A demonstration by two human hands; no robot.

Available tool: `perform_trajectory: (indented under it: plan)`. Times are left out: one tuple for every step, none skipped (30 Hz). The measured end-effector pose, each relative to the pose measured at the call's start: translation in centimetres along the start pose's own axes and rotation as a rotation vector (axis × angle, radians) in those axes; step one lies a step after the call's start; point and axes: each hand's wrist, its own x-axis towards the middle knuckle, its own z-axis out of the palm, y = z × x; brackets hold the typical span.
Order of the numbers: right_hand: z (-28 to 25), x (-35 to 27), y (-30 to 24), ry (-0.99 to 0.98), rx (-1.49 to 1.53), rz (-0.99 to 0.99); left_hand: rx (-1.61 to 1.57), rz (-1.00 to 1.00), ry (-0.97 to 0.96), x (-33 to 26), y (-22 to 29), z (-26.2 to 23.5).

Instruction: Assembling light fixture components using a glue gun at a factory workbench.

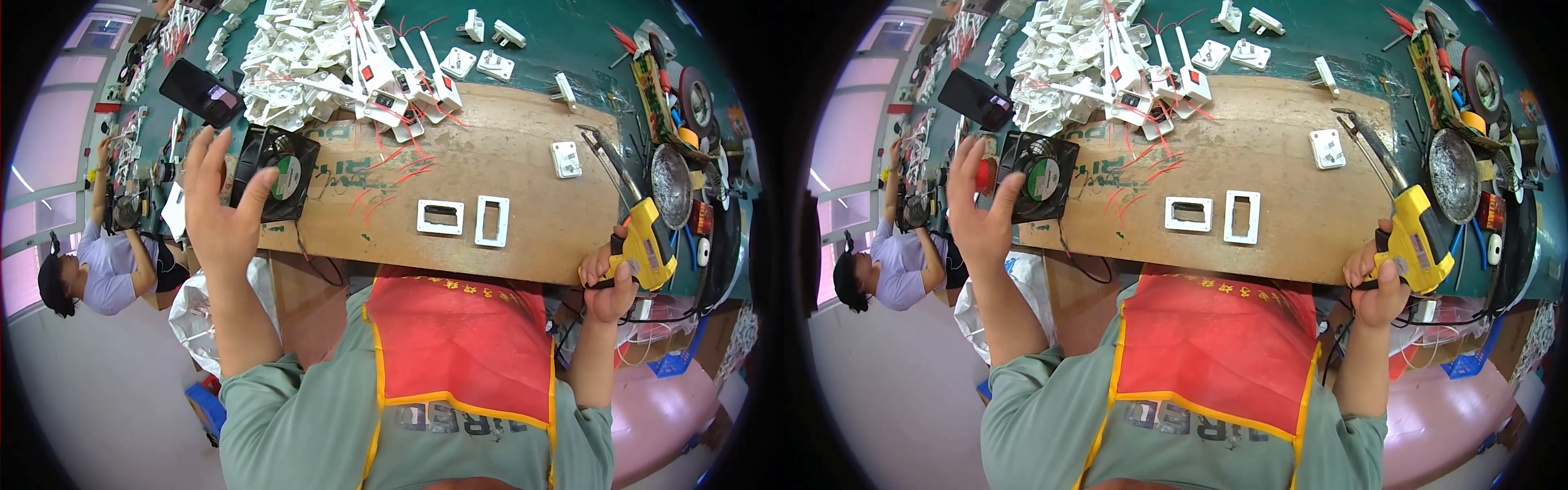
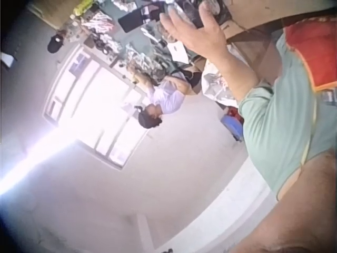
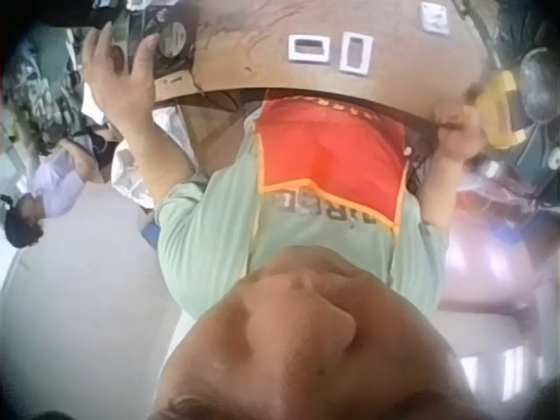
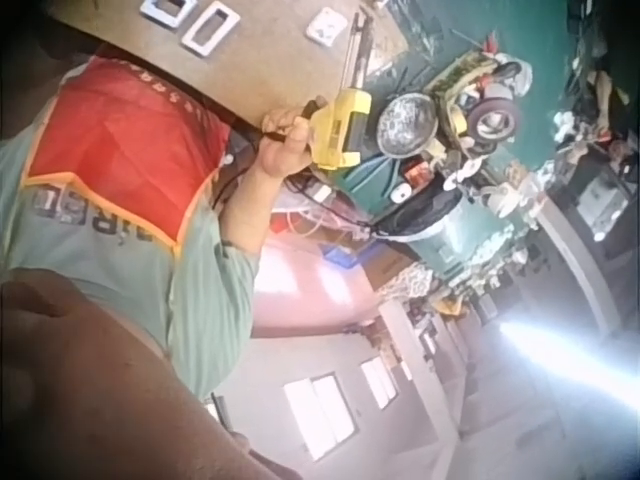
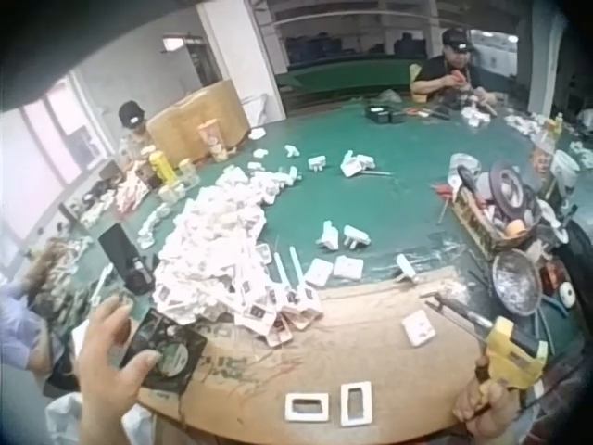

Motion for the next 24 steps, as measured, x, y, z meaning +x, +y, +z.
perform_trajectory:
  plan:
    - [0.1, 0.0, -0.1, 0.000, -0.003, -0.002, -0.005, 0.097, 0.118, 0.3, 0.9, 0.3]
    - [0.2, 0.0, -0.2, 0.003, -0.006, -0.008, -0.175, 0.042, 0.069, 0.2, 2.0, 1.0]
    - [0.3, -0.1, -0.2, 0.012, -0.014, -0.019, -0.353, -0.008, 0.018, 0.3, 3.1, 2.4]
    - [0.3, 0.0, -0.2, 0.010, -0.015, -0.020, -0.442, -0.094, -0.063, 0.7, 4.6, 3.7]
    - [0.4, -0.1, -0.2, 0.026, -0.013, -0.017, -0.431, -0.230, -0.204, 1.6, 6.0, 4.7]
    - [0.4, -0.1, -0.2, 0.041, -0.009, -0.015, -0.381, -0.210, -0.208, 2.4, 6.2, 6.2]
    - [0.4, -0.1, -0.2, 0.046, -0.013, -0.019, -0.331, -0.193, -0.209, 2.9, 6.1, 7.7]
    - [0.5, 0.0, -0.1, 0.049, -0.007, -0.012, -0.337, -0.188, -0.211, 3.5, 5.8, 8.6]
    - [0.5, -0.1, -0.2, 0.055, -0.002, -0.003, -0.248, -0.241, -0.247, 4.0, 5.6, 9.4]
    - [0.7, -0.1, -0.2, 0.060, 0.017, 0.000, -0.157, -0.293, -0.283, 4.3, 5.4, 10.0]
    - [0.8, -0.1, -0.2, 0.070, 0.012, 0.000, -0.163, -0.289, -0.290, 4.5, 5.2, 10.4]
    - [0.7, 0.0, -0.1, 0.062, 0.016, -0.006, -0.186, -0.308, -0.265, 4.6, 5.0, 10.8]
    - [0.7, 0.0, -0.1, 0.053, 0.021, -0.011, -0.209, -0.328, -0.240, 4.6, 4.7, 11.2]
    - [0.7, 0.0, -0.1, 0.057, 0.023, -0.007, -0.249, -0.369, -0.235, 4.6, 4.4, 11.4]
    - [0.7, 0.0, -0.1, 0.068, 0.021, -0.005, -0.252, -0.366, -0.245, 4.5, 4.2, 11.5]
    - [0.6, 0.0, 0.0, 0.059, 0.017, -0.006, -0.307, -0.374, -0.188, 4.3, 4.2, 11.5]
    - [0.6, 0.0, 0.0, 0.048, 0.014, -0.007, -0.361, -0.383, -0.130, 4.0, 4.3, 11.3]
    - [0.5, 0.0, 0.0, 0.061, 0.011, -0.002, -0.425, -0.387, -0.093, 3.9, 5.3, 10.5]
    - [0.5, 0.0, 0.0, 0.050, 0.008, -0.011, -0.425, -0.385, -0.101, 3.3, 5.7, 9.8]
    - [0.4, -0.1, 0.0, 0.039, 0.005, -0.019, -0.478, -0.311, -0.132, 2.6, 6.0, 9.1]
    - [0.4, -0.1, 0.0, 0.047, 0.003, -0.016, -0.533, -0.238, -0.162, 1.9, 6.2, 8.4]
    - [0.4, -0.1, -0.1, 0.040, 0.000, -0.024, -0.534, -0.240, -0.170, 1.2, 6.9, 7.4]
    - [0.4, 0.0, -0.1, 0.033, -0.003, -0.033, -0.599, -0.168, -0.291, 0.4, 7.8, 6.6]
    - [0.5, 0.0, -0.1, 0.035, -0.005, -0.029, -0.661, -0.097, -0.406, -0.3, 8.6, 6.1]
